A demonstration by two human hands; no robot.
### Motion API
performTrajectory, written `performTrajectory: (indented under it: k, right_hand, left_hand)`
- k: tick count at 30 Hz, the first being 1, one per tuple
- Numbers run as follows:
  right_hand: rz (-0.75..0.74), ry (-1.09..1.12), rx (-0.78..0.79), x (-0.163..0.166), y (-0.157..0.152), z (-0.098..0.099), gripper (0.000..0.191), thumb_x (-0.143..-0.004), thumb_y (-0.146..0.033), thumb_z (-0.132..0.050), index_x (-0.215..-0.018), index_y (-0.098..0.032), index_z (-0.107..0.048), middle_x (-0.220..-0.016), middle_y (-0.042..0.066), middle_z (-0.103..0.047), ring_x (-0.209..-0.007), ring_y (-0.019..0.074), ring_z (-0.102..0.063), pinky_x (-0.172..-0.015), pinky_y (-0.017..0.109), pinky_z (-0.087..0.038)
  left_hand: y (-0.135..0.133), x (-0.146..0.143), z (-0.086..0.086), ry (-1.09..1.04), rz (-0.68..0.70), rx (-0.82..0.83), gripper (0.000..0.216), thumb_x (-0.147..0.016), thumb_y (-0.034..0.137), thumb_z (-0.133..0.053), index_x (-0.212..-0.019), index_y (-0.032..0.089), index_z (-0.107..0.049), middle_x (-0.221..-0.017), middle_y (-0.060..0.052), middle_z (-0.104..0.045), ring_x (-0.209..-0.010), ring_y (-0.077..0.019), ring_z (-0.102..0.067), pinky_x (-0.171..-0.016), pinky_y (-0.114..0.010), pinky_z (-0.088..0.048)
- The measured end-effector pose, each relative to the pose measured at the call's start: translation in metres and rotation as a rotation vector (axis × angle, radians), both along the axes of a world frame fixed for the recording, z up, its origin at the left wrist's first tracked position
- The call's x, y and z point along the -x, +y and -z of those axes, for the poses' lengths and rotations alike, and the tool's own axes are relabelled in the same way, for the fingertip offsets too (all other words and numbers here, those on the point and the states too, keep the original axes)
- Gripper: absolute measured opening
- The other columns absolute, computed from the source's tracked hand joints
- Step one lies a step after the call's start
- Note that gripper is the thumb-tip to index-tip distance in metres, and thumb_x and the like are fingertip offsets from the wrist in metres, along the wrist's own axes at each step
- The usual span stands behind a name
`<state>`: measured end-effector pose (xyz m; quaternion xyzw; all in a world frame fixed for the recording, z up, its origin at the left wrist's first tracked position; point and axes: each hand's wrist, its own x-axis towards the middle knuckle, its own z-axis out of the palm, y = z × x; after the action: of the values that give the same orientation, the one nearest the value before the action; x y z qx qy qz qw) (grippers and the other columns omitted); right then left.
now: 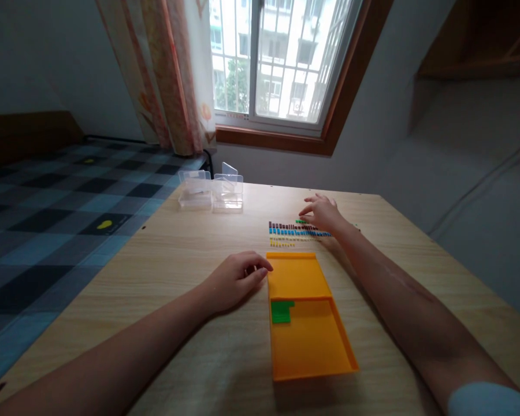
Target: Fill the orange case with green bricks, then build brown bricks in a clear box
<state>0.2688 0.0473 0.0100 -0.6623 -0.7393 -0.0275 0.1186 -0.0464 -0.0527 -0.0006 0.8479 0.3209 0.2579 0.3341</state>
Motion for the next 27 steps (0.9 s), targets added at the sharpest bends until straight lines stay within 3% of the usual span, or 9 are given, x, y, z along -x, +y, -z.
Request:
performTrajectory:
  k: [13,16,19,23,27]
  right_hand:
    - [-0.030,0.087,-0.044,0.006,0.001,0.017,0.009,-0.086,-0.030,-0.079,-0.094,-0.030,-0.084,-0.140,0.009,-0.065,-0.139,0.0342,-0.047,-0.114,0.058,-0.031]
    - [-0.053,0.112,-0.087,0.010,-0.002,0.008,0.007,-0.086,-0.026,-0.078,-0.090,-0.027,-0.084,-0.136,0.010,-0.067,-0.133,0.0333,-0.052,-0.112,0.055,-0.036]
    - [-0.077,0.147,-0.145,0.013,-0.011,-0.019,0.012,-0.091,-0.026,-0.074,-0.095,-0.023,-0.084,-0.128,0.011,-0.071,-0.121,0.0286,-0.061,-0.106,0.046,-0.044]
    - [-0.233,0.250,-0.152,0.021,-0.060,-0.060,0.015,-0.093,-0.028,-0.071,-0.098,-0.021,-0.083,-0.104,0.007,-0.077,-0.090,0.0193,-0.069,-0.084,0.033,-0.052]
    - [-0.479,0.294,-0.025,0.034,-0.148,-0.067,0.011,-0.092,-0.025,-0.072,-0.090,-0.025,-0.083,-0.090,0.003,-0.076,-0.081,0.0164,-0.066,-0.073,0.029,-0.049]
  left_hand:
    - [0.000,-0.001,-0.001,0.037,0.015,0.004,0.022,-0.092,0.024,-0.055,-0.098,0.018,-0.075,-0.088,-0.005,-0.071,-0.074,-0.0153,-0.060,-0.069,-0.028,-0.046]
    - [0.000,-0.002,-0.002,0.038,0.016,0.005,0.023,-0.093,0.024,-0.054,-0.099,0.017,-0.075,-0.088,-0.005,-0.071,-0.072,-0.0148,-0.059,-0.069,-0.028,-0.046]
    - [0.001,-0.001,-0.001,0.033,0.020,-0.002,0.022,-0.092,0.022,-0.055,-0.098,0.017,-0.076,-0.089,-0.005,-0.071,-0.073,-0.0144,-0.059,-0.069,-0.027,-0.046]
    - [0.000,-0.001,0.000,0.031,0.033,-0.012,0.020,-0.090,0.019,-0.057,-0.095,0.017,-0.077,-0.091,-0.005,-0.072,-0.074,-0.0139,-0.060,-0.069,-0.026,-0.047]
    - [-0.001,-0.003,-0.001,0.027,0.041,-0.017,0.020,-0.088,0.015,-0.057,-0.094,0.017,-0.077,-0.090,-0.005,-0.071,-0.073,-0.0134,-0.061,-0.068,-0.025,-0.046]
